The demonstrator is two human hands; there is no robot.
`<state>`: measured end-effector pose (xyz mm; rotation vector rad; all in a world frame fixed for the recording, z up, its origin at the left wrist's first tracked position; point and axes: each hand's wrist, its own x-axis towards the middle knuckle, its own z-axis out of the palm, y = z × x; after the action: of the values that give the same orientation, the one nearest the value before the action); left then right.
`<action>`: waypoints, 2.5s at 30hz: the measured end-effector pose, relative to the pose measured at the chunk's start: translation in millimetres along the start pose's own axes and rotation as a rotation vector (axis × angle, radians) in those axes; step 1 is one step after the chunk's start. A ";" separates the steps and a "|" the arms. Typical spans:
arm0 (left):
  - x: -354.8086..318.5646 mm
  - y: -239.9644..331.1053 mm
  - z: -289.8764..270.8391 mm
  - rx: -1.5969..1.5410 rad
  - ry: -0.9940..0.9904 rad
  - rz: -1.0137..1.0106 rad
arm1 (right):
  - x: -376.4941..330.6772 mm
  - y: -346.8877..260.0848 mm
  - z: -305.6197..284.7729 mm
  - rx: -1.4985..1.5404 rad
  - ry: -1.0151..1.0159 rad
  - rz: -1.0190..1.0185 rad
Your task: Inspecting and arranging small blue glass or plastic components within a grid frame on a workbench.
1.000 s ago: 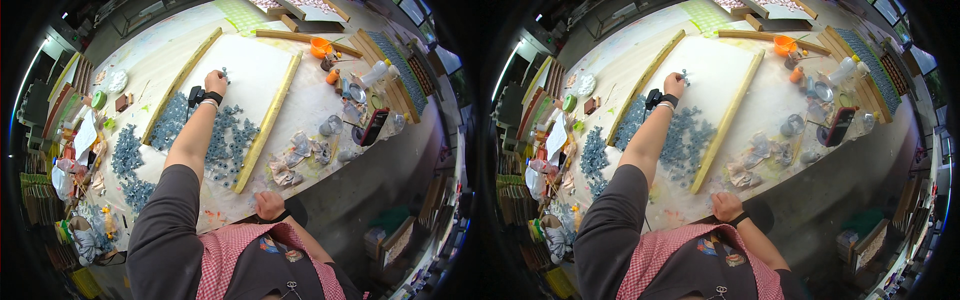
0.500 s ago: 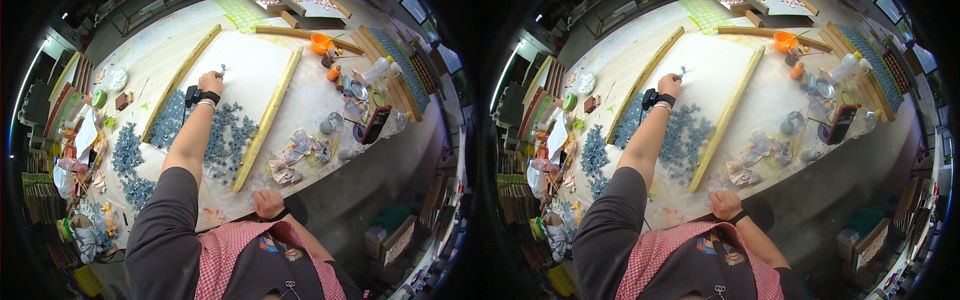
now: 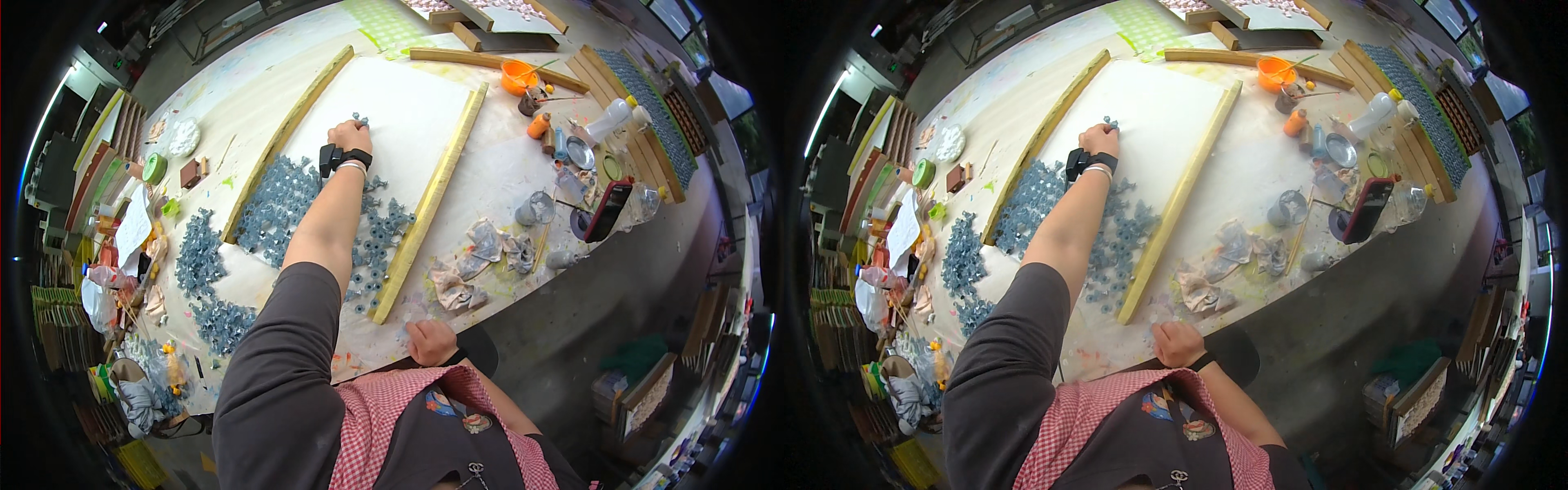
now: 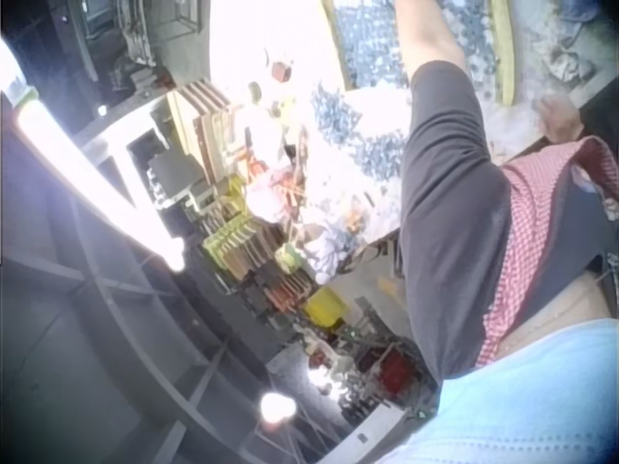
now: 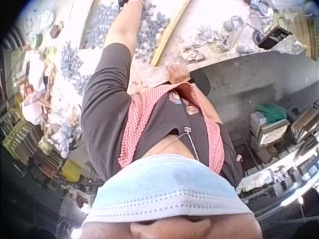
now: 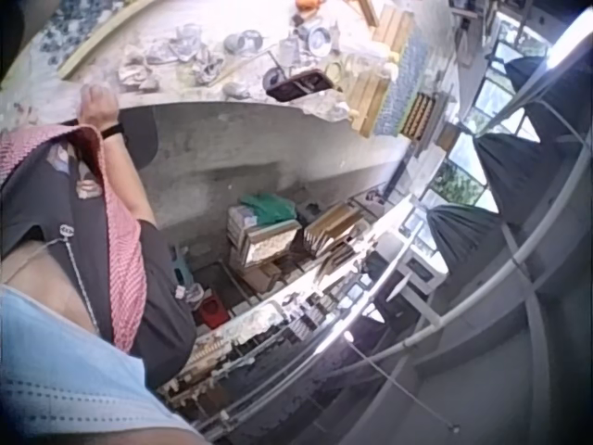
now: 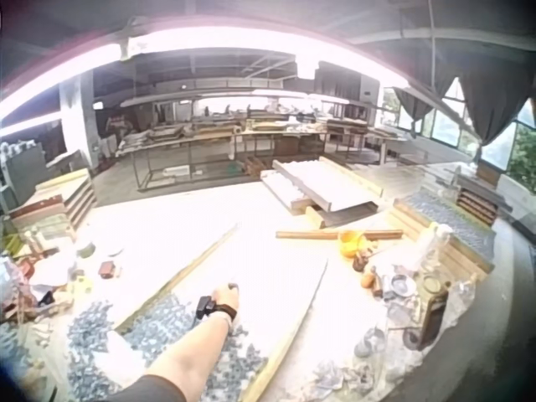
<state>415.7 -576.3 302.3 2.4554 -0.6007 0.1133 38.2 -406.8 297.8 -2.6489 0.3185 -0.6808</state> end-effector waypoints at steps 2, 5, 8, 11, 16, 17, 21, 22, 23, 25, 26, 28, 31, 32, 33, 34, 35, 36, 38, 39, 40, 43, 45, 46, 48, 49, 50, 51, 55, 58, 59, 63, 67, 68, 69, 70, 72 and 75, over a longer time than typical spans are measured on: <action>-0.3 3.0 -3.4 0.033 -0.033 -0.036 | 0.6 0.0 -0.6 0.002 -0.002 -0.001; 0.1 5.9 -5.4 0.029 -0.033 -0.091 | 3.1 -0.9 -2.1 0.009 0.002 -0.007; -0.6 7.4 -6.1 0.075 -0.029 -0.114 | 2.8 -1.0 -1.8 0.012 0.006 -0.007; 0.9 8.4 -6.0 0.106 -0.017 -0.129 | 2.5 -0.1 -0.4 0.014 0.008 -0.013; 1.1 14.7 -6.8 0.120 -0.034 -0.160 | 2.3 0.1 -0.3 0.020 0.011 -0.007; 2.4 12.9 -6.7 0.127 -0.026 -0.172 | 2.8 -0.4 -0.1 0.024 0.008 -0.006; 1.2 17.7 -8.5 0.117 -0.058 -0.193 | 3.4 -0.4 -2.2 0.017 0.006 -0.001; 0.0 19.7 -8.9 0.110 -0.074 -0.197 | 3.5 -0.3 -2.7 0.016 0.005 0.000; -1.2 21.4 -9.3 0.102 -0.091 -0.202 | 3.5 -0.2 -3.2 0.013 0.005 0.001; -0.7 19.8 -9.1 0.096 -0.089 -0.201 | 3.6 -0.6 -3.3 0.013 0.006 -0.001; -0.7 19.3 -8.7 0.089 -0.089 -0.199 | 3.4 -1.0 -3.5 0.009 -0.003 0.000; 0.7 17.9 -8.2 0.095 -0.095 -0.198 | 3.2 -1.0 -2.9 0.007 -0.010 0.001; 3.9 10.1 -8.8 0.103 -0.102 -0.176 | 3.2 -2.5 -2.1 0.023 -0.004 -0.015; 5.0 4.9 -10.5 0.102 -0.102 -0.153 | 3.2 -3.4 -1.8 0.016 0.003 -0.014; 5.9 0.0 -12.4 0.104 -0.103 -0.152 | 2.6 -3.3 -1.9 0.004 0.011 -0.009; 7.8 -7.0 -16.4 0.117 -0.135 -0.096 | 1.9 -2.6 -1.0 0.008 0.013 -0.008; 9.5 -13.9 -20.6 0.130 -0.166 -0.041 | 1.3 -1.5 0.5 0.013 0.014 -0.012; 5.6 -12.3 -27.2 0.130 -0.148 -0.028 | -1.1 0.7 0.9 0.012 0.013 -0.006; 13.0 -38.4 -41.6 0.161 -0.086 0.048 | 1.1 -1.2 1.1 0.013 0.010 -0.012; 11.1 -41.5 -48.1 0.195 -0.050 0.071 | 0.6 -0.5 1.4 0.001 0.002 -0.007; 9.5 -42.5 -53.0 0.199 -0.052 0.072 | 0.2 0.1 1.6 0.010 -0.010 -0.001; 4.2 -37.5 -68.0 0.200 -0.125 0.012 | -1.3 0.7 0.4 -0.001 -0.014 0.013; 0.4 -31.3 -76.8 0.285 -0.263 0.047 | -0.5 0.1 -0.3 0.001 -0.006 0.015; 0.9 -34.3 -76.1 0.286 -0.261 0.047 | 0.1 -0.7 -0.7 0.001 0.000 0.013; 2.2 -41.8 -69.3 0.276 -0.257 0.103 | 0.3 -2.4 -0.9 0.006 -0.002 0.016; 3.5 -44.6 -66.1 0.276 -0.256 0.103 | 0.4 -3.1 -0.8 0.009 -0.004 0.019; 5.0 -47.0 -62.8 0.228 -0.249 0.115 | 0.6 -3.7 -0.2 0.010 -0.004 0.018; 5.5 -47.7 -59.4 0.179 -0.246 0.128 | 0.6 -3.9 0.2 0.009 0.004 0.019; 6.0 -53.9 -53.7 -0.177 -0.334 0.176 | 0.3 -4.6 -0.8 -0.006 0.007 0.025; 3.6 -53.4 -55.5 -0.196 -0.402 0.233 | -1.0 -3.9 0.5 -0.014 0.002 0.030; 1.8 -52.9 -56.6 -0.184 -0.430 0.259 | -1.6 -4.1 1.1 -0.013 0.003 0.032; -3.6 -55.3 -65.9 -0.010 -0.336 0.415 | -1.2 -4.4 0.6 -0.017 0.012 0.031; -7.2 -60.5 -74.2 0.114 -0.335 0.442 | -1.5 -4.1 -0.3 -0.009 -0.004 0.037; -7.2 -62.4 -75.0 0.119 -0.324 0.458 | -1.2 -4.3 -0.5 -0.007 -0.004 0.038; -6.9 -64.2 -75.6 0.124 -0.313 0.474 | -0.6 -4.6 -0.1 -0.007 0.002 0.036; -6.9 -65.3 -75.4 0.126 -0.313 0.474 | 0.0 -4.8 0.2 -0.008 0.008 0.033; -8.8 -64.4 -74.1 0.140 -0.279 0.480 | -0.4 -4.7 0.0 -0.011 0.003 0.036; -13.2 -58.4 -72.1 0.245 -0.256 0.519 | -0.6 -4.3 0.5 -0.020 0.002 0.038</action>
<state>434.0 -487.7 326.9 2.5030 -1.4035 0.0814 38.5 -402.6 298.9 -2.6538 0.3764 -0.6718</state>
